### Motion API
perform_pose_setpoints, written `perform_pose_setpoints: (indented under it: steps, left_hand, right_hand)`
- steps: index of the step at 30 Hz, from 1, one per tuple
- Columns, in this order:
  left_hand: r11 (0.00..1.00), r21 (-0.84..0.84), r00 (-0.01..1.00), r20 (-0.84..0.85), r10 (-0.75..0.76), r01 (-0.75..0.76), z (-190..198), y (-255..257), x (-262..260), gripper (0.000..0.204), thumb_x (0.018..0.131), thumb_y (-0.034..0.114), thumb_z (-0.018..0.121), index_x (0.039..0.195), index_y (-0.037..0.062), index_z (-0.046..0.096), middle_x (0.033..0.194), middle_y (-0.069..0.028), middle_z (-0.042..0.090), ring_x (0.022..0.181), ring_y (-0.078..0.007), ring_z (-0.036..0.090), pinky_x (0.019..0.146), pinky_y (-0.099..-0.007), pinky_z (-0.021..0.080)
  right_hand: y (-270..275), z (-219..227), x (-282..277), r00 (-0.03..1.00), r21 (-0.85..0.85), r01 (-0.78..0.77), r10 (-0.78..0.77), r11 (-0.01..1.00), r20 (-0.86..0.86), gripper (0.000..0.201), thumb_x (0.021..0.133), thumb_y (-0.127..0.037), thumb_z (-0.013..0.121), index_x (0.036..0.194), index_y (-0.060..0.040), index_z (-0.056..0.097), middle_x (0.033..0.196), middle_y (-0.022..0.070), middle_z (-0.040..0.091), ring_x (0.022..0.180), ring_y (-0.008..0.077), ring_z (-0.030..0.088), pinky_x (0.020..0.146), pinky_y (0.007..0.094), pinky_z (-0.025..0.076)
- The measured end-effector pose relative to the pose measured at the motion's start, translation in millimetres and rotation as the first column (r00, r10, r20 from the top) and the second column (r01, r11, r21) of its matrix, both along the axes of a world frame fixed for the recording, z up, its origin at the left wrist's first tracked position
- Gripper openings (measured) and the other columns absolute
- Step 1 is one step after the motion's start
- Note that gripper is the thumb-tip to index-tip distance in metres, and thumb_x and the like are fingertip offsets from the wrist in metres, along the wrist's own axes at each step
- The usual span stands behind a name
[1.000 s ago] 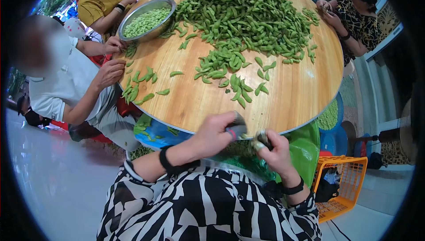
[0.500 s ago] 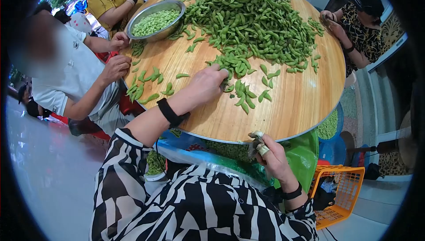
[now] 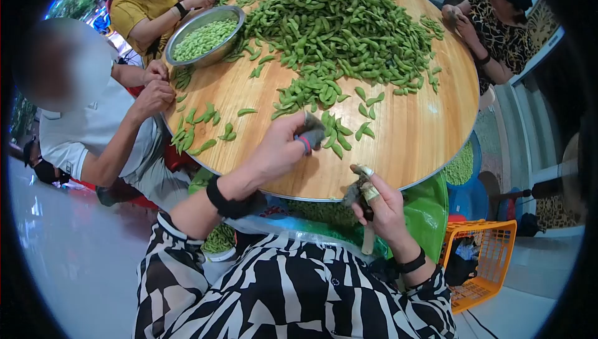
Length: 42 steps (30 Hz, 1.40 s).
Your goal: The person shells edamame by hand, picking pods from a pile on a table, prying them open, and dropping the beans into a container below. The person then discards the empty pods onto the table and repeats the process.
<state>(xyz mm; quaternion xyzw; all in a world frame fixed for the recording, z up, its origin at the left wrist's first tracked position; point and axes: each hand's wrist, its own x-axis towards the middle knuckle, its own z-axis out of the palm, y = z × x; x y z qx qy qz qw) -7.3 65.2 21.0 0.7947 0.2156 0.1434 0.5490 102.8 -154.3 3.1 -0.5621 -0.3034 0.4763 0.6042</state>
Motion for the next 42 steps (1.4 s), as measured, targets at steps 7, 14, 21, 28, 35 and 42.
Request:
perform_pose_setpoints:
  steps: [7, 14, 21, 28, 35, 42]
  left_hand:
    - [0.84, -0.526, 0.977, 0.214, -0.022, 0.134, -12, -49, 1, 0.021, 0.088, 0.005, 0.063, 0.107, 0.0024, 0.055, 0.085, -0.0043, 0.065, 0.071, -0.0075, 0.058, 0.061, -0.0212, 0.047]
    - [0.832, -0.53, 0.953, 0.302, 0.004, 0.164, -20, -58, 2, 0.025, 0.089, 0.001, 0.059, 0.111, 0.0012, 0.047, 0.101, -0.0071, 0.063, 0.091, -0.0109, 0.06, 0.081, -0.0257, 0.05]
    - [0.933, -0.323, 0.94, 0.339, -0.044, 0.16, -29, -60, 2, 0.024, 0.09, 0.001, 0.059, 0.11, -0.0012, 0.047, 0.099, -0.01, 0.065, 0.094, -0.0113, 0.061, 0.083, -0.0266, 0.05]
    - [0.936, -0.314, 0.922, 0.387, -0.027, 0.159, -28, -65, 5, 0.023, 0.089, 0.0, 0.06, 0.109, -0.0011, 0.048, 0.095, -0.0099, 0.067, 0.09, -0.0128, 0.063, 0.08, -0.0269, 0.051]
    - [0.608, -0.769, 0.964, 0.267, 0.021, 0.2, -23, -56, 5, 0.027, 0.086, 0.001, 0.064, 0.109, 0.002, 0.049, 0.091, -0.0114, 0.068, 0.077, -0.0097, 0.063, 0.062, -0.0233, 0.05]
    - [0.81, -0.537, 0.953, 0.29, -0.085, 0.235, -28, -54, 7, 0.023, 0.083, 0.003, 0.067, 0.103, 0.0018, 0.056, 0.088, -0.0122, 0.066, 0.073, -0.019, 0.064, 0.061, -0.0281, 0.052]
  right_hand:
    - [6, -9, -6, 0.976, 0.074, 0.048, -0.031, 0.996, -0.215, 0.039, 0.101, -0.019, 0.038, 0.136, -0.003, 0.041, 0.065, 0.0058, 0.054, 0.048, 0.0076, 0.044, 0.044, 0.019, 0.034]
    - [4, -10, -7, 0.957, 0.132, 0.065, -0.025, 0.989, -0.288, 0.04, 0.101, -0.021, 0.04, 0.135, -0.0004, 0.042, 0.064, 0.0063, 0.052, 0.046, 0.0078, 0.042, 0.042, 0.0191, 0.033]
    - [3, -11, -6, 0.907, 0.144, 0.068, -0.001, 0.987, -0.421, 0.041, 0.101, -0.017, 0.04, 0.139, -0.0015, 0.04, 0.063, 0.0057, 0.052, 0.047, 0.0077, 0.042, 0.042, 0.019, 0.033]
    - [2, -7, -6, 0.949, 0.127, 0.08, -0.037, 0.989, -0.312, 0.044, 0.1, -0.023, 0.045, 0.138, -0.0012, 0.04, 0.065, 0.007, 0.052, 0.044, 0.0074, 0.038, 0.041, 0.0199, 0.033]
    - [0, -5, -4, 0.849, 0.097, 0.124, -0.055, 0.988, -0.525, 0.036, 0.098, -0.014, 0.046, 0.131, 0.0002, 0.047, 0.084, 0.0075, 0.057, 0.051, 0.0077, 0.041, 0.042, 0.0199, 0.034]
    - [-2, -20, 2, 0.658, 0.136, 0.122, 0.023, 0.983, -0.753, 0.038, 0.097, -0.012, 0.048, 0.133, -0.0016, 0.044, 0.099, 0.0124, 0.06, 0.052, 0.0098, 0.043, 0.041, 0.0203, 0.036]
